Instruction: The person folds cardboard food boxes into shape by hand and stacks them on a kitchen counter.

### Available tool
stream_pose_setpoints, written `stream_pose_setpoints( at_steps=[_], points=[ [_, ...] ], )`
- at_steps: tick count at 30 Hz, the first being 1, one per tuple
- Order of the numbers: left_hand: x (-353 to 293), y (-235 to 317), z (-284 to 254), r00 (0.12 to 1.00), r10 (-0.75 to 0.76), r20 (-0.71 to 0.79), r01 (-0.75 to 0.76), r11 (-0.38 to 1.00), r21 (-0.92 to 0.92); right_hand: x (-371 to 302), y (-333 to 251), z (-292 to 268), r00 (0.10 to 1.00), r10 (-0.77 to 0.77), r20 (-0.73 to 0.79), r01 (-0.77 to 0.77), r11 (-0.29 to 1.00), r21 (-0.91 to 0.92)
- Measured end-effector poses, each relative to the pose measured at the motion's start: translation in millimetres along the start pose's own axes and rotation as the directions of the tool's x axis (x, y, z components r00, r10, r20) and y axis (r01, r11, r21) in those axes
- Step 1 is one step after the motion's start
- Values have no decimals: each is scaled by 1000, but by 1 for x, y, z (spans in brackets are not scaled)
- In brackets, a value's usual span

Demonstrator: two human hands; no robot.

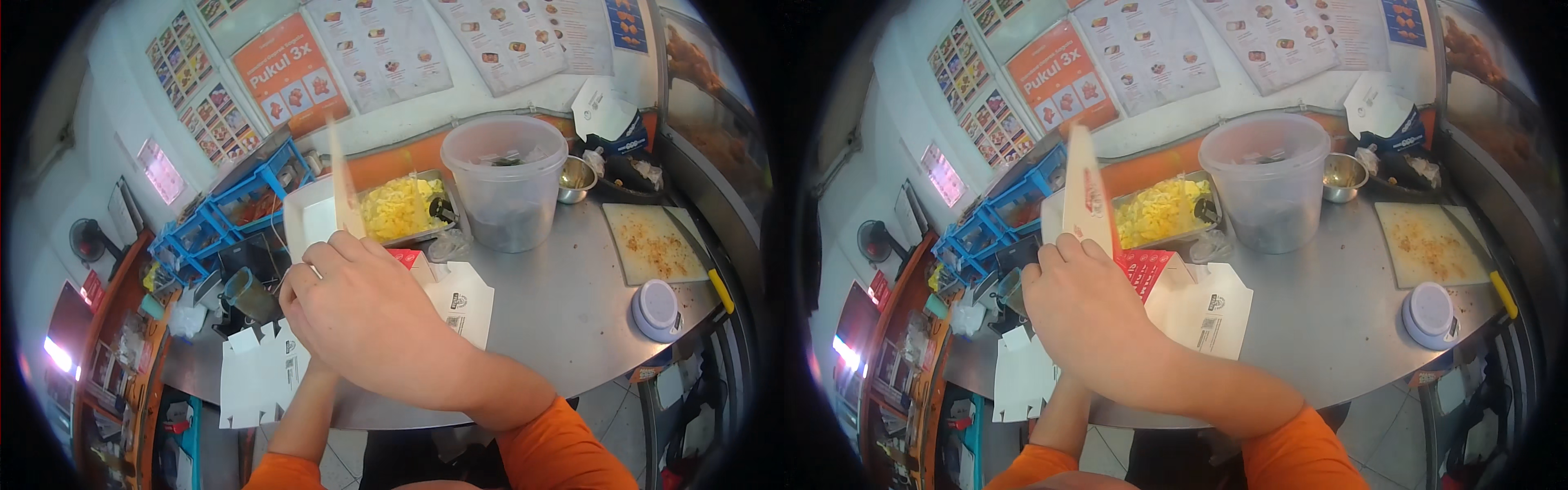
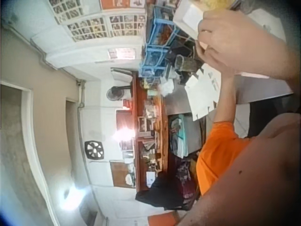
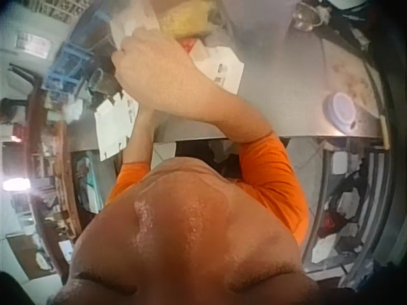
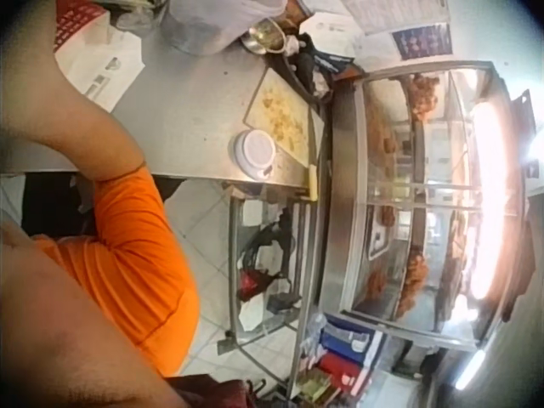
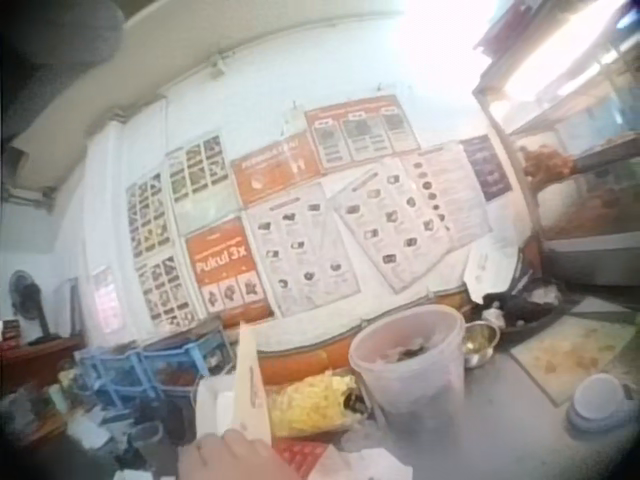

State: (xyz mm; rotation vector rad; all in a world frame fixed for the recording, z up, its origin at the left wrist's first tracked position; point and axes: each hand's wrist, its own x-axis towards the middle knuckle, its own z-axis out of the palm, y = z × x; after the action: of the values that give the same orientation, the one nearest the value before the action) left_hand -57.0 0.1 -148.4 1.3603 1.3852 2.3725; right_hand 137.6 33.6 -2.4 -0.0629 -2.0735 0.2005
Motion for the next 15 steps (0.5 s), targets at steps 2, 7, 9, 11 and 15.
stream_pose_setpoints(
  at_steps=[2, 7, 9, 11, 15],
  points=[
    [-2, -7, -6, 1000, -16, 7, 16, 1000, 15, -2, 0, 2, 999, 19, 27, -17, 998, -58],
    [-11, -16, -13, 999, -18, 37, 16, 998, 55, -6, 9, 34, 961, -3, 277, 15, 999, -42],
    [-15, -18, -22, 999, 14, 49, -19, 993, 115, -12, 17, 69, 969, 30, 247, -19, 999, -46],
    [-14, -17, -28, 989, 117, 90, -139, 945, 297, -17, 19, 88, 973, 67, 222, -58, 997, -46],
    [-16, 6, -30, 953, 253, 166, -302, 771, 561, -16, 25, 83, 878, 194, 438, -165, 981, -103]
  ],
)
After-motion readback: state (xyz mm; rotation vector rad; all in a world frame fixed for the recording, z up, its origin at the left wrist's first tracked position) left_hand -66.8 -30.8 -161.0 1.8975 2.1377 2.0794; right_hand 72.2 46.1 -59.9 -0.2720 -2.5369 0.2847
